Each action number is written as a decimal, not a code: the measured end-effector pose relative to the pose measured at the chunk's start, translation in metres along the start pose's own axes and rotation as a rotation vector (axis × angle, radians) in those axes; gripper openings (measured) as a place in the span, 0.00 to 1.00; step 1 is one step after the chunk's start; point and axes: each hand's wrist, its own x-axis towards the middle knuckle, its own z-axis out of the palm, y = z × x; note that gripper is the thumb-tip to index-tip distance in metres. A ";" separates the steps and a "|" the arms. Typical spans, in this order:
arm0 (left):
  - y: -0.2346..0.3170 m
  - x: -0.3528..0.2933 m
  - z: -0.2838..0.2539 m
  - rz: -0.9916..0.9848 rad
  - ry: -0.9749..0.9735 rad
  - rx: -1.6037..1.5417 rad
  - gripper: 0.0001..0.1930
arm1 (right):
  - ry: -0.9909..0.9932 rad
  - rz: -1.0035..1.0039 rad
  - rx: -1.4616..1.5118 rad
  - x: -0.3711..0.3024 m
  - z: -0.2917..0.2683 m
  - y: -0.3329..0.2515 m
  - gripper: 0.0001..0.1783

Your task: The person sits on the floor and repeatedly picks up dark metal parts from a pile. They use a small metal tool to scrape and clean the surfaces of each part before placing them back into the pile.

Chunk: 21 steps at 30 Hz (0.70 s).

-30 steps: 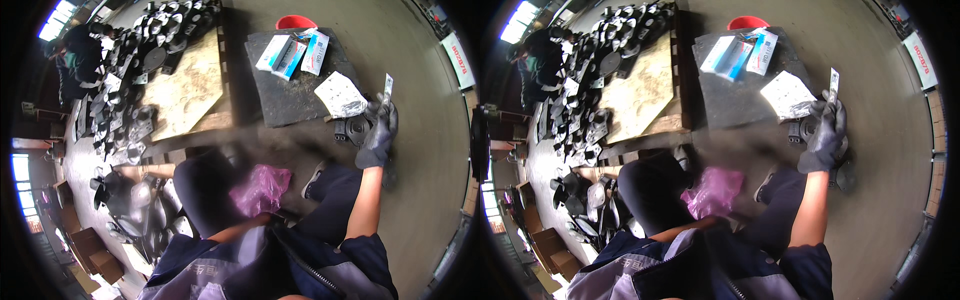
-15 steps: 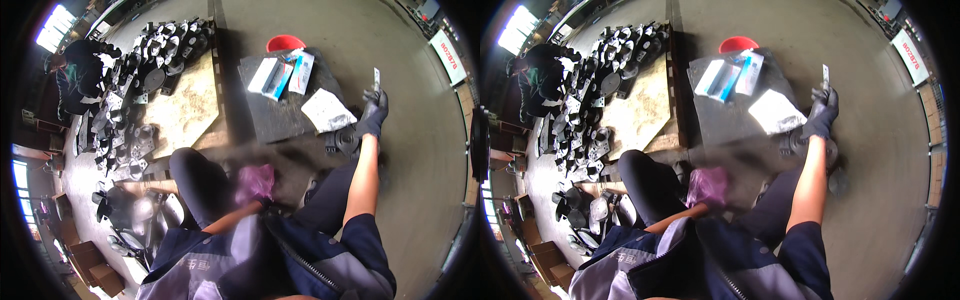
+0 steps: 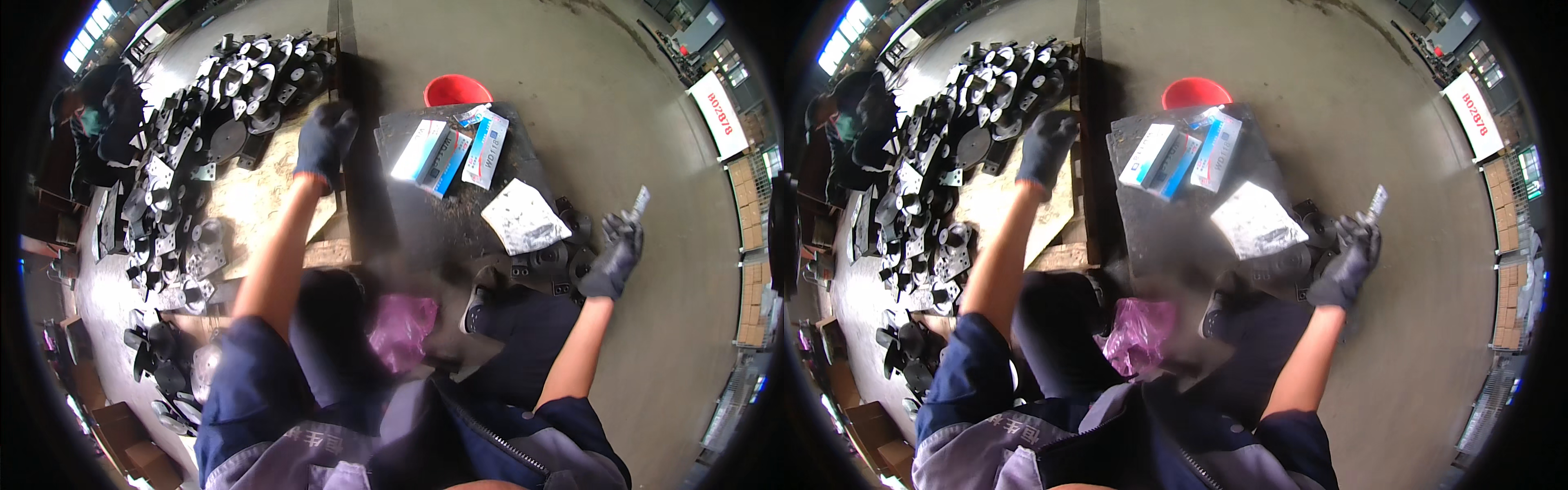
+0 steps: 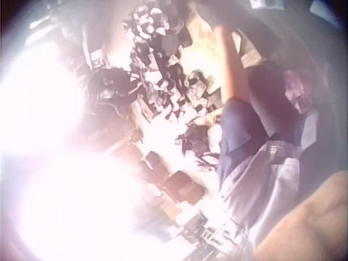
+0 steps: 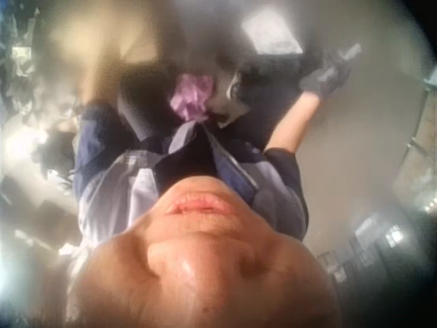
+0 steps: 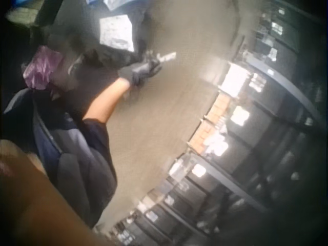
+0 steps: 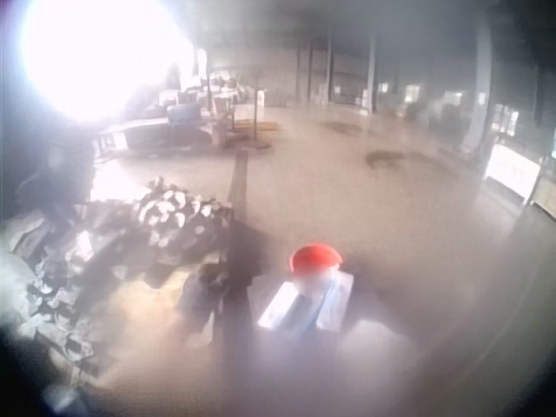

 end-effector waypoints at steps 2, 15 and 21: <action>-0.052 0.063 0.018 0.200 -0.172 0.127 0.16 | 0.001 -0.059 -0.145 -0.013 0.038 -0.023 0.18; -0.140 0.234 0.252 -0.756 -1.040 0.160 0.35 | 0.001 -0.090 -0.607 0.002 0.094 0.001 0.28; -0.186 0.226 0.308 -0.523 -1.295 0.032 0.27 | -0.109 -0.227 -1.058 0.016 0.093 0.013 0.30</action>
